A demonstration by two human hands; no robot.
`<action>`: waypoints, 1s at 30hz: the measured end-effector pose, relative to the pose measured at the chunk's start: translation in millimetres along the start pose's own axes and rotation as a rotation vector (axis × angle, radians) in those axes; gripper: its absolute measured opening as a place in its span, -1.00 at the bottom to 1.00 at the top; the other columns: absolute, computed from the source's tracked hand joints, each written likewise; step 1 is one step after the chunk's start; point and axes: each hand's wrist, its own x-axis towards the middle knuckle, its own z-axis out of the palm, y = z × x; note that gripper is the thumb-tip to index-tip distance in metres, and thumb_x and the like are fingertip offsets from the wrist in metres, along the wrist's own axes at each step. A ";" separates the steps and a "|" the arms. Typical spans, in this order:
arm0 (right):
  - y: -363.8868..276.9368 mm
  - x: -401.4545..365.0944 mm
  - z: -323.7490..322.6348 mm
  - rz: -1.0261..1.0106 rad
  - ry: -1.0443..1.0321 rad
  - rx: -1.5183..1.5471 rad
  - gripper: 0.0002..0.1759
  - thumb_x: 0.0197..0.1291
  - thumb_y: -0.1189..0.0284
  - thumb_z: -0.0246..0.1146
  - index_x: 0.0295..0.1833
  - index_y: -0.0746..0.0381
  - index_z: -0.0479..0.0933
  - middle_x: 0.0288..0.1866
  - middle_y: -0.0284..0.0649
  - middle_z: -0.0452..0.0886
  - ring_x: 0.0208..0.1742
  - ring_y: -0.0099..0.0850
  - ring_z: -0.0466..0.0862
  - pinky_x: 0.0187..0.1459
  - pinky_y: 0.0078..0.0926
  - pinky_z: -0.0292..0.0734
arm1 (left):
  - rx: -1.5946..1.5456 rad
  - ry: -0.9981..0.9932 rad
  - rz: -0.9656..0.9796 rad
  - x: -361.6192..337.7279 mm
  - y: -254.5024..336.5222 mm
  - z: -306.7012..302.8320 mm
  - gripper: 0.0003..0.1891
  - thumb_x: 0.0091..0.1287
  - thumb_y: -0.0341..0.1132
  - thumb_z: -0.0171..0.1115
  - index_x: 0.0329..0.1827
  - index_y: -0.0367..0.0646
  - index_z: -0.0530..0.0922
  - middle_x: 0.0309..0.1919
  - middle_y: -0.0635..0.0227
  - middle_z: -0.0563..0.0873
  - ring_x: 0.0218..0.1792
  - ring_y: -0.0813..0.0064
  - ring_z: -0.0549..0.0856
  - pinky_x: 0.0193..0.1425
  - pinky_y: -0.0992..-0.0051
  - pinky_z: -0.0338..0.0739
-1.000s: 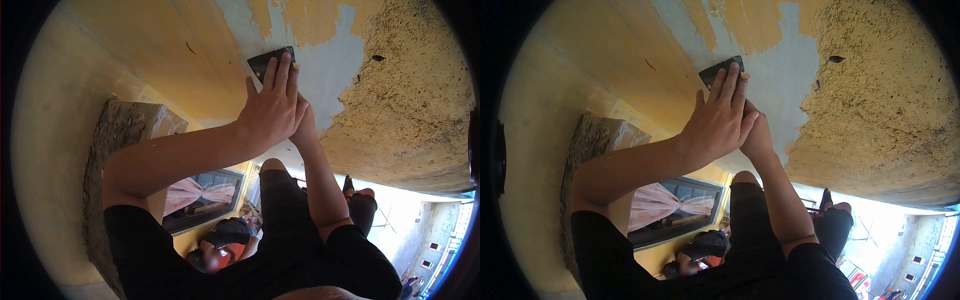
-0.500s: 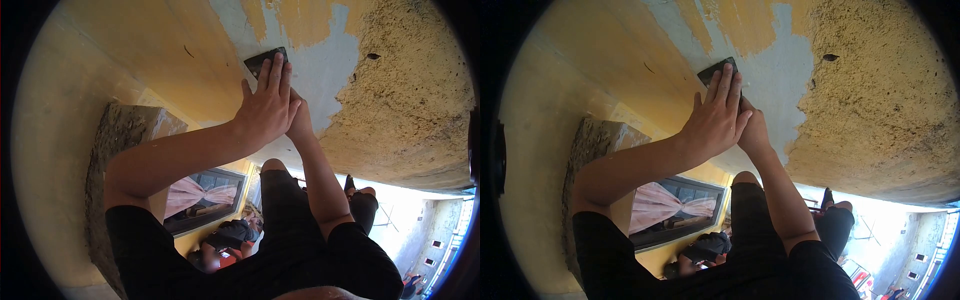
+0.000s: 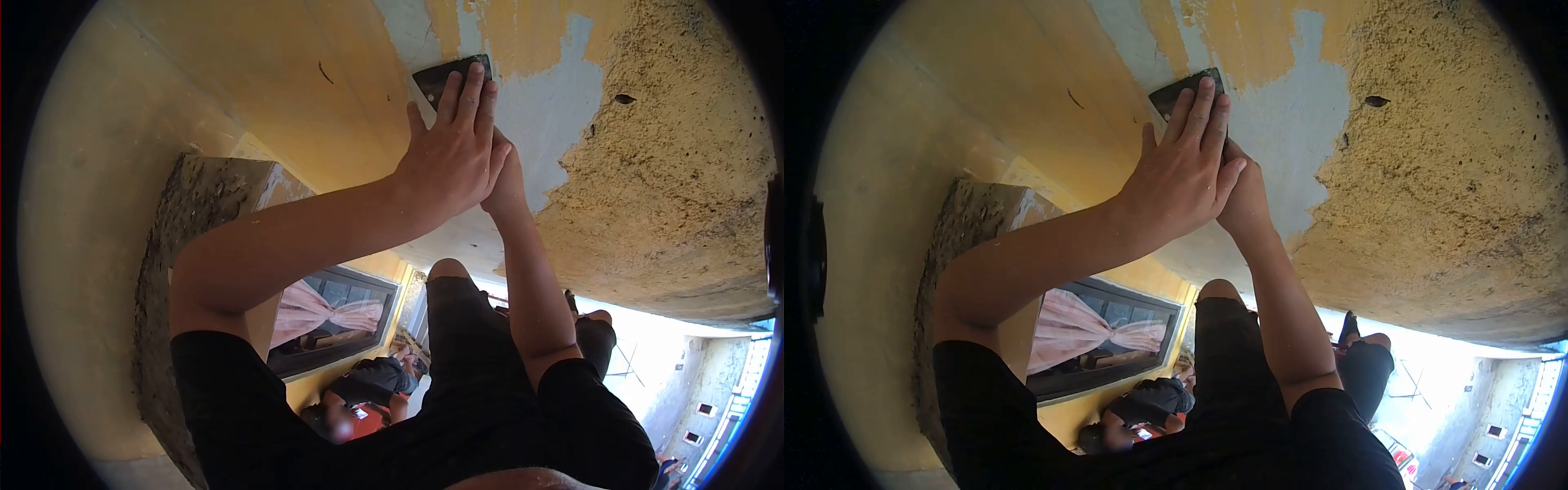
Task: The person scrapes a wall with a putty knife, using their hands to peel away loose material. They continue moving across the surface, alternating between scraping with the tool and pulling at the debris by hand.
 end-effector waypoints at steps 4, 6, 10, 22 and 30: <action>-0.2 5.5 4.0 -0.074 0.086 0.025 -0.54 0.19 0.39 0.30 0.16 0.38 0.49 -0.04 0.07 0.70 -0.02 -0.06 0.72 -0.04 -0.27 0.58 | -0.007 0.021 -0.008 3.5 -3.0 -3.6 -0.30 0.50 -0.01 -0.01 0.48 -0.45 0.19 0.51 -0.22 0.11 0.48 -0.18 0.24 0.18 -0.36 0.43; -1.9 8.8 3.8 -0.081 0.085 0.044 -0.54 0.19 0.39 0.29 0.16 0.38 0.49 -0.05 0.07 0.70 -0.03 -0.06 0.72 -0.05 -0.28 0.58 | -0.010 0.056 0.000 5.6 -5.0 -4.9 -0.30 0.49 -0.02 -0.01 0.48 -0.44 0.20 0.51 -0.22 0.11 0.48 -0.19 0.24 0.19 -0.37 0.43; -10.9 18.0 1.1 -0.095 0.075 0.067 -0.56 0.19 0.39 0.29 0.14 0.39 0.49 -0.06 0.08 0.70 -0.04 -0.09 0.72 -0.05 -0.30 0.58 | -0.003 0.087 0.002 10.3 -8.9 -8.3 -0.31 0.49 -0.01 0.00 0.47 -0.43 0.22 0.51 -0.21 0.13 0.48 -0.18 0.24 0.18 -0.37 0.42; -20.4 10.2 -1.6 -0.133 0.035 -0.021 -0.51 0.23 0.42 0.27 0.24 0.39 0.45 0.07 -0.06 0.68 0.05 -0.39 0.63 0.03 -0.39 0.55 | 0.075 0.132 -0.030 8.3 -2.7 -17.5 -0.30 0.44 0.01 0.01 0.46 -0.38 0.27 0.50 -0.11 0.21 0.47 -0.01 0.29 0.16 -0.35 0.41; -16.3 7.1 -2.8 -0.003 -0.003 0.049 -0.54 0.24 0.42 0.26 0.21 0.40 0.46 0.05 -0.03 0.68 0.03 -0.36 0.64 0.03 -0.39 0.54 | 0.057 0.045 -0.020 7.0 -3.1 -11.3 -0.30 0.47 0.01 -0.02 0.48 -0.38 0.24 0.52 -0.14 0.17 0.49 -0.04 0.27 0.16 -0.36 0.40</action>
